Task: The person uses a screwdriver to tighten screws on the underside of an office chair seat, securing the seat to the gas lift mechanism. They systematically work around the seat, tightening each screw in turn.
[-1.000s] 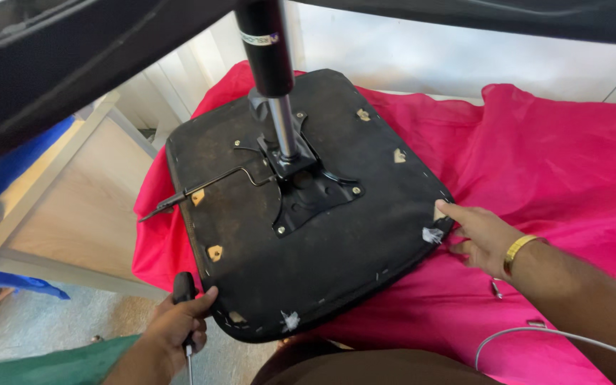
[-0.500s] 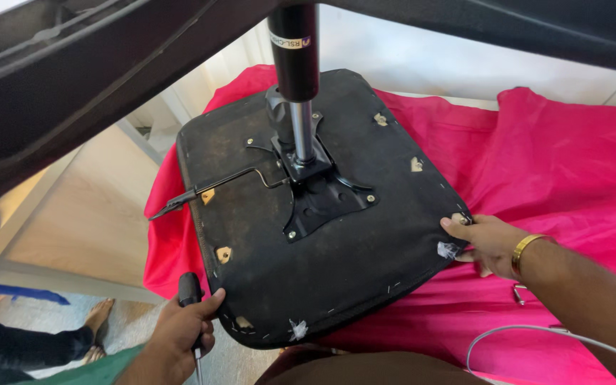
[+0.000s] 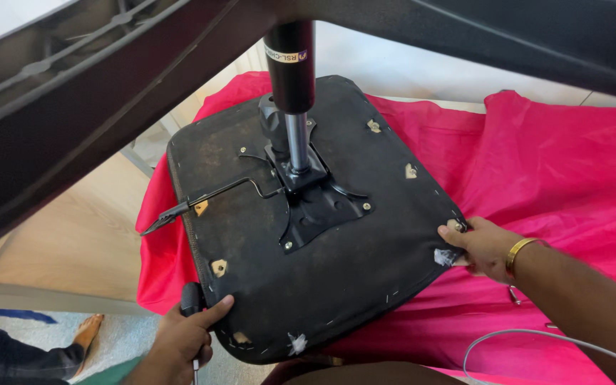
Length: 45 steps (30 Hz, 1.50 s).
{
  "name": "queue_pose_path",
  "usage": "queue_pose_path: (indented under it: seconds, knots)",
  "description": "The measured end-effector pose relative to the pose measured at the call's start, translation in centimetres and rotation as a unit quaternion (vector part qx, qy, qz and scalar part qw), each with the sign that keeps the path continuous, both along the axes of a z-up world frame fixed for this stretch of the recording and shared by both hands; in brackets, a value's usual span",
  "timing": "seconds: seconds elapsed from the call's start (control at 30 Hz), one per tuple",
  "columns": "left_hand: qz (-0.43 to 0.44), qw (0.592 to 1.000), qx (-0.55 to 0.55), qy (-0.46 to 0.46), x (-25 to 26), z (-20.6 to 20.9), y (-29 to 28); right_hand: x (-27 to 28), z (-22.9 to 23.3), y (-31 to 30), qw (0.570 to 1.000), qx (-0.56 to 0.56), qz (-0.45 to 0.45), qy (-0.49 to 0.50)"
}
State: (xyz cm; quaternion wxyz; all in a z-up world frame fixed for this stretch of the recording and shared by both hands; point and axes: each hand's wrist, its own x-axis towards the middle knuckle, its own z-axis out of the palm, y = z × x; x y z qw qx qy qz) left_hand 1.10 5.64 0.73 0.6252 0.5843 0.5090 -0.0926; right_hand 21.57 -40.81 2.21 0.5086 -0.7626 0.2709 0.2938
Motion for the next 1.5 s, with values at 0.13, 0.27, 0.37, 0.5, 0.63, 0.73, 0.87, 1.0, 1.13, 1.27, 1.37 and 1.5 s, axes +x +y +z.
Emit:
queue_pose_path:
  seconds: [0.13, 0.27, 0.37, 0.5, 0.63, 0.73, 0.87, 1.0, 1.13, 1.27, 1.37, 1.5]
  knots:
    - [-0.022, 1.0, 0.02, 0.011, 0.2, 0.3, 0.8, -1.0, -0.2, 0.1, 1.0, 0.029, 0.009, -0.007]
    - [-0.046, 0.998, 0.03, 0.019, 0.5, 0.5, 1.5, -1.8, 0.0, 0.3, 1.0, 0.014, -0.013, 0.018]
    - [-0.056, 0.997, 0.032, 0.03, 0.7, 0.5, 1.8, -1.9, 0.5, 0.7, 0.999, -0.01, -0.008, 0.031]
    - [-0.062, 0.998, 0.023, 0.021, 0.6, 0.5, 1.7, -2.0, 1.1, 0.9, 0.999, 0.005, -0.004, 0.034]
    - [-0.072, 0.997, 0.017, 0.028, 0.6, 0.7, 1.7, -2.1, 0.9, 0.8, 0.999, 0.028, 0.007, 0.028]
    - [-0.071, 0.997, 0.01, 0.0, 0.3, 0.8, 1.6, -2.1, 0.9, 0.8, 0.999, -0.009, 0.003, 0.031]
    - [-0.069, 0.998, 0.012, 0.007, -0.1, 0.8, 1.2, -2.0, 1.3, 0.7, 1.0, -0.016, 0.006, 0.027]
    - [-0.051, 0.999, 0.008, 0.0, -0.6, 0.9, 0.8, -1.9, 1.1, 0.8, 1.0, 0.012, -0.004, 0.025]
    - [-0.049, 0.999, 0.019, 0.004, -0.5, 0.9, 0.7, -1.9, 0.7, 0.4, 0.999, 0.045, -0.001, 0.021]
    - [-0.06, 0.998, 0.023, 0.011, -0.5, 1.2, 0.9, -2.1, 0.8, 0.5, 0.999, 0.02, -0.009, 0.035]
    - [-0.064, 0.998, 0.016, 0.014, -0.3, 1.4, 1.2, -2.5, 1.2, 0.7, 0.999, 0.016, -0.009, 0.039]
    - [-0.067, 0.997, 0.009, 0.032, -0.4, 1.1, 1.5, -2.7, 1.3, 1.0, 0.999, 0.013, -0.013, 0.037]
